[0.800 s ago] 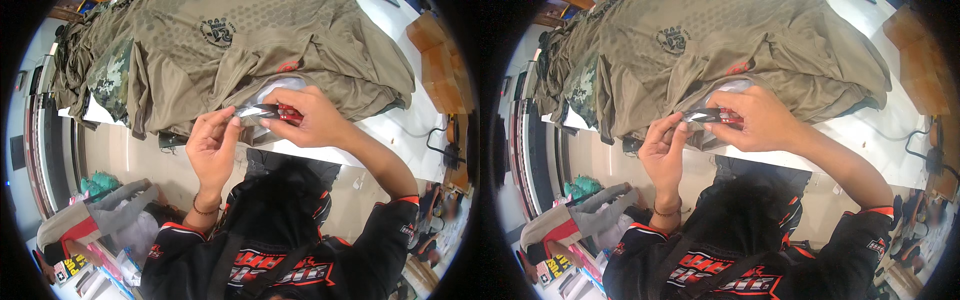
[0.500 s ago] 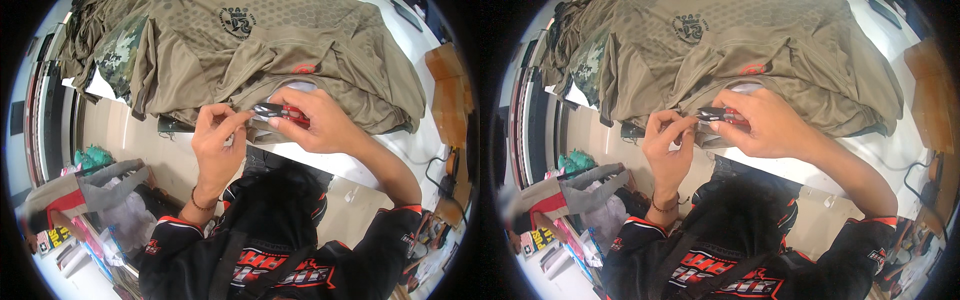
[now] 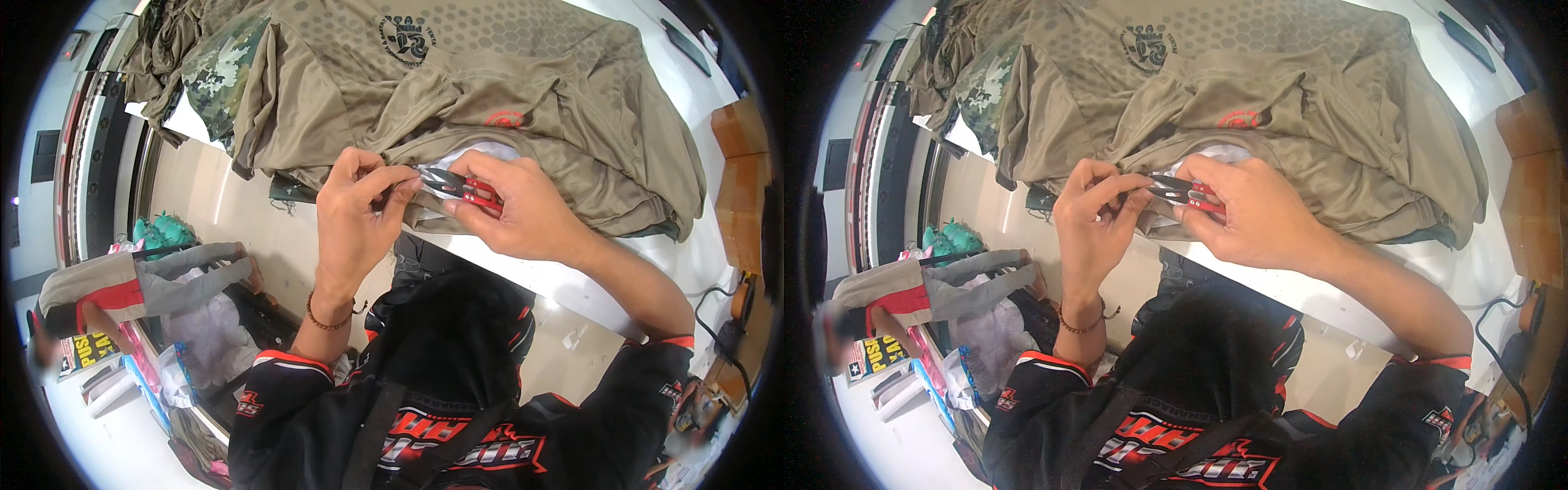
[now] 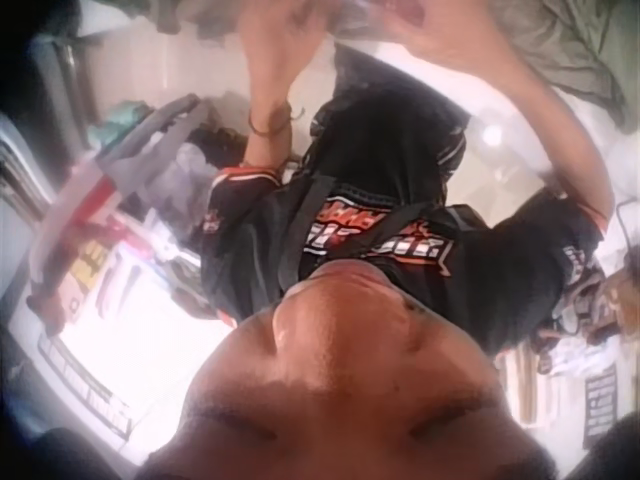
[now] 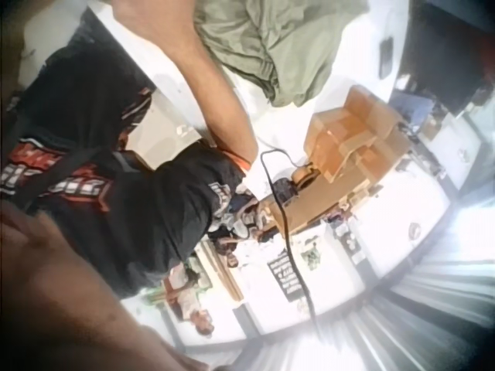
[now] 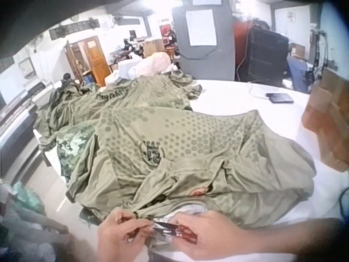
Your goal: The person uses red-handled scissors to cut along the edge of a camouflage-patterned fabric laid on a white table. The person repeatedly lifts and adjusts the fabric to access different sections while cutting.
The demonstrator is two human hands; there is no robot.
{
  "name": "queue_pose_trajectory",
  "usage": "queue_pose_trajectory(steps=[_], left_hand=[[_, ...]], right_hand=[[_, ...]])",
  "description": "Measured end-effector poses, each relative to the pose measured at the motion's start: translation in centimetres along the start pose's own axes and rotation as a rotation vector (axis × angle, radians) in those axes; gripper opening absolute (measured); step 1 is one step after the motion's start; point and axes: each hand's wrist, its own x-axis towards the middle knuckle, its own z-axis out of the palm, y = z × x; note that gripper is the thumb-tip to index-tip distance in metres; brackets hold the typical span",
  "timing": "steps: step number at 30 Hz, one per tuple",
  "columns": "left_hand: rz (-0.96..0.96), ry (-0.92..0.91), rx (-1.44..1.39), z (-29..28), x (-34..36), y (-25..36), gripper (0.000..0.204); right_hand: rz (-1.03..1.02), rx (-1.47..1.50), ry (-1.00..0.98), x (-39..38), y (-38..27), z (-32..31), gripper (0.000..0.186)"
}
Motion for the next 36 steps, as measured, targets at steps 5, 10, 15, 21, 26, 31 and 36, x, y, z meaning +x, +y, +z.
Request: queue_pose_trajectory(steps=[5, 10, 15, 21, 26, 31, 36], left_hand=[[-0.06, 0.01, -0.143, 0.2, -0.4, -0.4, 0.012], [-0.064, 0.051, -0.178, 0.4, -0.7, -0.2, 0.013], [-0.001, 0.052, -0.042, 0.7, -0.8, 0.4, 0.008], [0.078, 0.064, 0.081, 1.6, -0.4, 0.1, 0.013], [0.032, 0.074, 0.031, 1.6, -0.9, -0.6, 0.016], [-0.047, 0.098, -0.135, 1.4, -2.1, -0.7, 0.01], [-0.076, 0.138, -0.23, 1.7, -3.0, -0.5, 0.008]], right_hand=[[0.05, 0.011, -0.024, 0.3, -0.7, -0.3, 0.027], [0.015, -0.077, -0.02, 0.2, -0.6, -0.2, 0.029], [0.03, -0.045, -0.01, 0.1, -0.7, -0.1, 0.027], [-0.007, -0.043, 0.028, 0.1, -0.2, 0.1, 0.026], [-0.025, -0.111, 0.007, 0.1, -0.3, 0.1, 0.025], [0.002, -0.156, -0.012, 0.0, -0.5, 0.4, 0.023], [-0.102, -0.206, 0.057, -0.3, -0.1, 1.1, 0.02]])
